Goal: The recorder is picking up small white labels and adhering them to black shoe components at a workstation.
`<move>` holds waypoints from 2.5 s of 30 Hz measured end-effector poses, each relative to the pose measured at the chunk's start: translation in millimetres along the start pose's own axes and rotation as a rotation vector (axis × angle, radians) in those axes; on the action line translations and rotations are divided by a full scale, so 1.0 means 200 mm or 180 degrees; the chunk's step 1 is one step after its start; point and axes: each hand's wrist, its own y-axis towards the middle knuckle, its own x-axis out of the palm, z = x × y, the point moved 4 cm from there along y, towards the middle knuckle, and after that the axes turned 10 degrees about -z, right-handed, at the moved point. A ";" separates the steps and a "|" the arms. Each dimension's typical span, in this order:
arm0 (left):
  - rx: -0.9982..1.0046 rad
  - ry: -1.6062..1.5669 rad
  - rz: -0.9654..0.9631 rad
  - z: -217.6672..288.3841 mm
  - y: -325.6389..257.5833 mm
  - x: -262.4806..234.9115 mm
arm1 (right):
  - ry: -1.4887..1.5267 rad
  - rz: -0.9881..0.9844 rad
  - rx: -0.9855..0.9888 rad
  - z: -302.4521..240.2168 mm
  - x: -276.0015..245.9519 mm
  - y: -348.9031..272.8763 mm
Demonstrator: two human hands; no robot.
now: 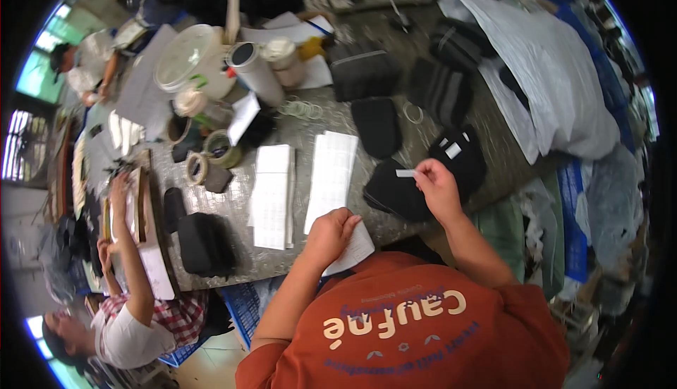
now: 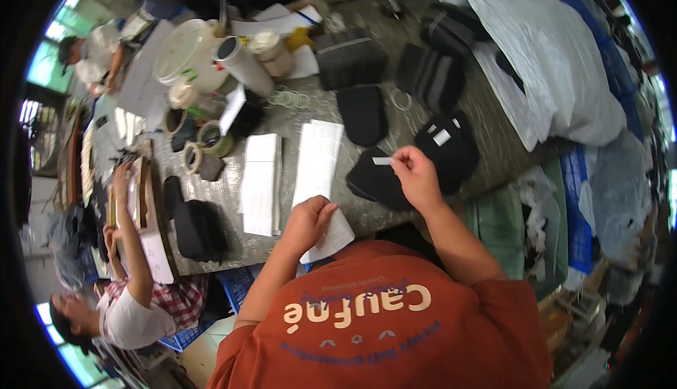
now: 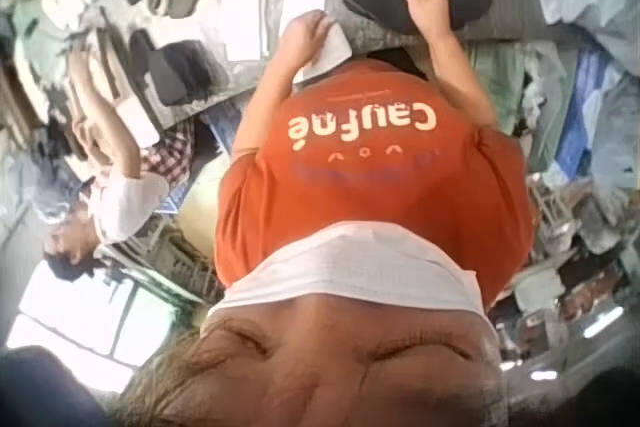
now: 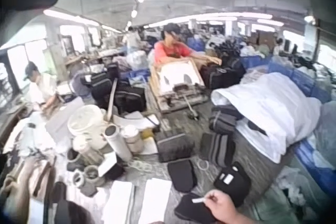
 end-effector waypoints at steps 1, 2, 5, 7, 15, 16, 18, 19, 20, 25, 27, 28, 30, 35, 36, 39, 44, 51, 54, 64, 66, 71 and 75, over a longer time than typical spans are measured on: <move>0.0238 0.0190 -0.0141 0.03 0.03 0.05 | -0.0010 0.0051 0.0065 0.06 -0.05 0.00; 0.0450 0.0387 -0.0229 0.05 0.04 0.09 | -0.0007 0.0044 0.0112 0.10 -0.08 0.01; 0.1148 0.0712 -0.0511 0.15 0.08 0.20 | -0.0132 -0.0156 0.0156 0.14 -0.07 0.01; 0.1265 0.0913 -0.0448 0.18 0.10 0.26 | -0.0482 -0.0334 0.0161 0.12 -0.04 0.04; 0.1097 0.1511 -0.0593 0.14 0.09 0.39 | -0.1226 -0.0347 0.0067 0.22 0.01 0.08; 0.1069 0.1466 -0.0613 0.14 0.10 0.38 | -0.1229 -0.0357 0.0079 0.22 0.02 0.08; 0.1032 0.1416 -0.0628 0.14 0.10 0.37 | -0.1384 -0.0407 0.0132 0.20 0.03 0.09; 0.1022 0.1389 -0.0630 0.14 0.10 0.37 | -0.1388 -0.0417 0.0137 0.20 0.03 0.09; 0.1017 0.1364 -0.0630 0.14 0.10 0.37 | -0.1484 -0.0399 0.0165 0.20 0.04 0.09; 0.1014 0.1374 -0.0645 0.14 0.11 0.36 | -0.1599 -0.0375 0.0244 0.20 0.05 0.11; 0.1020 0.1372 -0.0647 0.14 0.11 0.36 | -0.1744 -0.0353 0.0217 0.20 0.04 0.11; 0.1020 0.1362 -0.0654 0.14 0.11 0.36 | -0.1743 -0.0350 0.0215 0.20 0.04 0.11; 0.1023 0.1354 -0.0663 0.14 0.11 0.37 | -0.1790 -0.0325 0.0175 0.20 0.05 0.10; 0.0854 0.1558 -0.0748 0.14 0.14 0.37 | -0.1823 -0.0298 0.0058 0.21 0.04 0.11; 0.0856 0.1562 -0.0749 0.14 0.14 0.38 | -0.1817 -0.0316 -0.0018 0.21 0.04 0.11; 0.0755 0.1864 -0.0757 0.12 0.13 0.41 | -0.1583 -0.0156 0.0500 0.20 0.04 0.10; 0.0667 0.1998 -0.0800 0.13 0.14 0.42 | -0.1485 0.0086 0.0453 0.24 0.04 0.10; 0.0703 0.2048 -0.0738 0.13 0.13 0.43 | -0.1809 0.0163 0.0518 0.23 0.05 0.11; 0.0734 0.2005 -0.0689 0.12 0.14 0.43 | -0.2258 0.0443 -0.0071 0.23 0.04 0.13; 0.1097 0.1144 -0.0578 0.10 0.09 0.33 | -0.1974 0.0035 -0.0225 0.19 -0.05 0.13; 0.0920 0.0999 -0.0707 0.03 0.08 0.34 | -0.1486 -0.0152 0.0002 0.19 -0.14 0.16; 0.1002 0.0745 -0.0263 0.07 0.15 0.28 | -0.2913 0.0997 -0.0280 -0.07 -0.51 0.14; 0.0018 -0.0544 0.0700 0.02 0.17 0.22 | -0.1842 -0.0329 0.0033 -0.08 -0.22 0.04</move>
